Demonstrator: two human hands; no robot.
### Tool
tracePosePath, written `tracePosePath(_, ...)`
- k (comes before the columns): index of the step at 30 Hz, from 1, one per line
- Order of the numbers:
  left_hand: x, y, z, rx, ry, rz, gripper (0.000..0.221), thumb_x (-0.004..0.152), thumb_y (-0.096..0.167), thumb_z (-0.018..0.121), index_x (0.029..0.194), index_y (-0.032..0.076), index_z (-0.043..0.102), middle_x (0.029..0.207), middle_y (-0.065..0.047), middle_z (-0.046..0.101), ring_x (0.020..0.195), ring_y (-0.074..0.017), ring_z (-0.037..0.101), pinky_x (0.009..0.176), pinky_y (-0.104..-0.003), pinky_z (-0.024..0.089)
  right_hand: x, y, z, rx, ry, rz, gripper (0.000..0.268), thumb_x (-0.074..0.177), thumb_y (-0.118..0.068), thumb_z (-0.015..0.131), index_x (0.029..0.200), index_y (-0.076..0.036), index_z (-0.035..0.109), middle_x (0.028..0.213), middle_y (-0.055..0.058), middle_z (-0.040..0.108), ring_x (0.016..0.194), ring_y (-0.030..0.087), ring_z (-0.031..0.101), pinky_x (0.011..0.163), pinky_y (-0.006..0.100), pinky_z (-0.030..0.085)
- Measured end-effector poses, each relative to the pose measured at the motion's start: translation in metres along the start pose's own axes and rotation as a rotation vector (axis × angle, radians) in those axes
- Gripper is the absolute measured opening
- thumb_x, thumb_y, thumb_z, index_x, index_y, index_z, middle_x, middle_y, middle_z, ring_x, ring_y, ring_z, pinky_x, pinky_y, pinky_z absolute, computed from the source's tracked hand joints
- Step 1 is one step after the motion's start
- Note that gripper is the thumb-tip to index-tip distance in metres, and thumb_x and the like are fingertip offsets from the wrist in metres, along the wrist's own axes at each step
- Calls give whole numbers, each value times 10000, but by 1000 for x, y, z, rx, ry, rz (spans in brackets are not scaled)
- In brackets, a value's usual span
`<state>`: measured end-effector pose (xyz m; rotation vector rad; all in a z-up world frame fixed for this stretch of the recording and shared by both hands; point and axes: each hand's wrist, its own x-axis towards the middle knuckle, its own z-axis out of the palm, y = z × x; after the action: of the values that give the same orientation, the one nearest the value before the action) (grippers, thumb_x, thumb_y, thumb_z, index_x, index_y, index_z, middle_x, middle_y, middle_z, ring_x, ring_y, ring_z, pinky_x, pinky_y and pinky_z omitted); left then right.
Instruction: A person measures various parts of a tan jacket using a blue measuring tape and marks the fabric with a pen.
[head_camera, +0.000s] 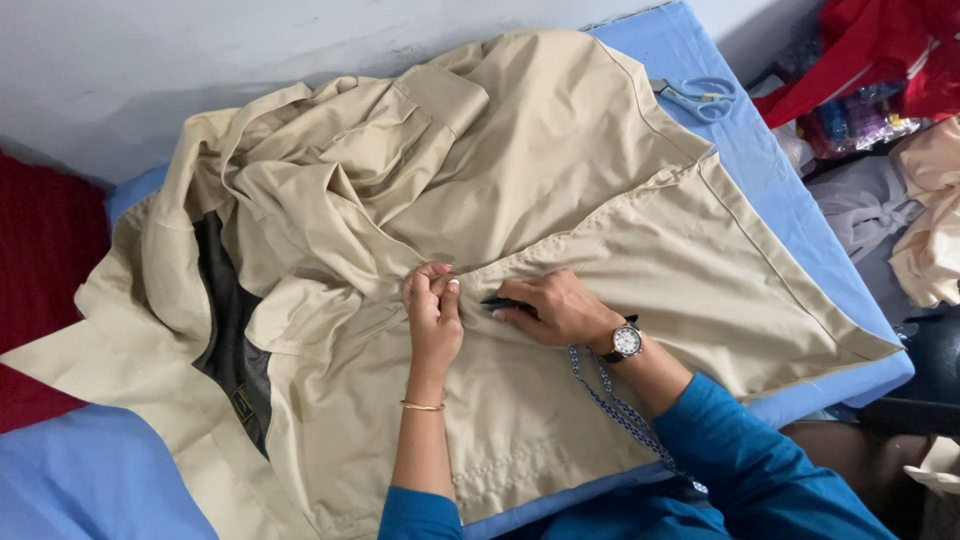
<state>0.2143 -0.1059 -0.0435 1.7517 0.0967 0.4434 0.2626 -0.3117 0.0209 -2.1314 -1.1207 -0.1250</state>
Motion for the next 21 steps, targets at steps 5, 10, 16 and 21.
tracePosePath(5, 2, 8, -2, -7, -4, -6, 148, 990, 18, 596, 1131, 62, 589, 1110, -105, 543, 1101, -294, 605, 1037, -375, 474, 8, -15, -9, 153, 64, 26, 439, 848, -417, 779, 1214, -196, 679, 538, 32, 635, 540, 297, 695, 553, 366, 575)
tracePosePath(10, 2, -13, 0, -38, 12, -22, 122, 999, 29, 587, 1118, 39, 563, 1149, -135, 524, 1028, -285, 695, 996, -393, 523, -7, 12, 10, 431, -2, -11, 323, 886, -379, 766, 623, -221, 665, 426, -29, 521, 387, 223, 560, 422, 279, 444)
tracePosePath(16, 2, -13, 0, -53, 0, -48, 169, 1003, 35, 568, 1170, 40, 545, 1168, -132, 474, 1059, -311, 720, 973, -410, 555, 2, -10, -10, 349, 38, 77, 535, 738, -153, 686, 1268, -183, 753, 705, 155, 738, 618, 395, 706, 568, 422, 567)
tracePosePath(21, 0, -16, -1, -67, -3, -40, 172, 1002, 14, 561, 1172, 33, 543, 1183, -127, 463, 1075, -309, 712, 1000, -424, 539, -18, 22, 21, 273, -103, 85, 268, 705, -313, 783, 967, -258, 793, 734, 23, 760, 674, 310, 735, 585, 408, 575)
